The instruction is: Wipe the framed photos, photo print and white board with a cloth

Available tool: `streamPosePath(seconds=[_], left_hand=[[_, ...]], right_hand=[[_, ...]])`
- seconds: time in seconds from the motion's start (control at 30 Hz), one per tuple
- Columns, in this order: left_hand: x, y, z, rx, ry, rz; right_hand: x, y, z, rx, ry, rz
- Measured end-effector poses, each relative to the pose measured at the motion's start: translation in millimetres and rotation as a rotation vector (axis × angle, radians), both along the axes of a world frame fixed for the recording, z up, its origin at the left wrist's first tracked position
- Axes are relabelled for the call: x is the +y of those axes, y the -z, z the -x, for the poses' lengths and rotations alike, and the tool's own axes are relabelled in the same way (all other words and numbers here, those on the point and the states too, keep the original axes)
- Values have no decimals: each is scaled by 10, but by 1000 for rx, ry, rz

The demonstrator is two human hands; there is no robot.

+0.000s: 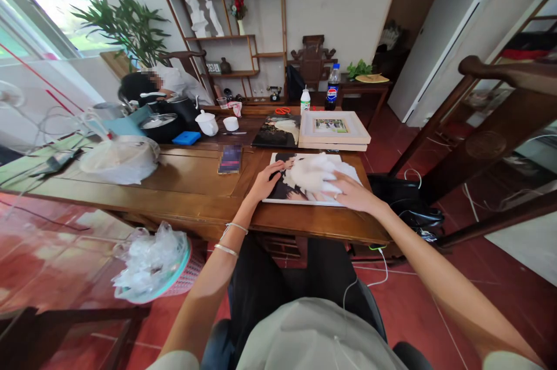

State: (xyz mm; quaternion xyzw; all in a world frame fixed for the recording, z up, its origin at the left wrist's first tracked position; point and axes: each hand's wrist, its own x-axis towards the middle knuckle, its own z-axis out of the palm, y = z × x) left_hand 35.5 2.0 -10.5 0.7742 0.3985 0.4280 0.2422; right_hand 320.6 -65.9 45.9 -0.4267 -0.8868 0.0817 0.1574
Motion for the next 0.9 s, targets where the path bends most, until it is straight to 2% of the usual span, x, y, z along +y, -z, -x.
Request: streamPosePath(seconds=[0.1, 0.2, 0.33, 0.47, 0.57, 0.63, 0.8, 0.9], left_hand=[[-9, -5, -6, -10, 1, -8], [-11, 4, -10, -13, 2, -22], [15, 39, -12, -26, 11, -35], [30, 60, -1, -29, 14, -48], [32, 64, 9, -22, 8, -38], [32, 63, 10, -19, 8, -37], [30, 59, 2, -22, 12, -40], [31, 59, -4, -27, 6, -36]], right_hand=[[315, 69, 3, -9, 151, -68], [380, 84, 92, -22, 172, -142], [54, 59, 218, -47, 112, -182], [-401, 2, 285, -26, -97, -107], [-492, -45, 241, -25, -202, -55], [-371, -53, 164, -31, -183, -55], [184, 5, 17, -23, 84, -125], [247, 49, 79, -7, 143, -156]])
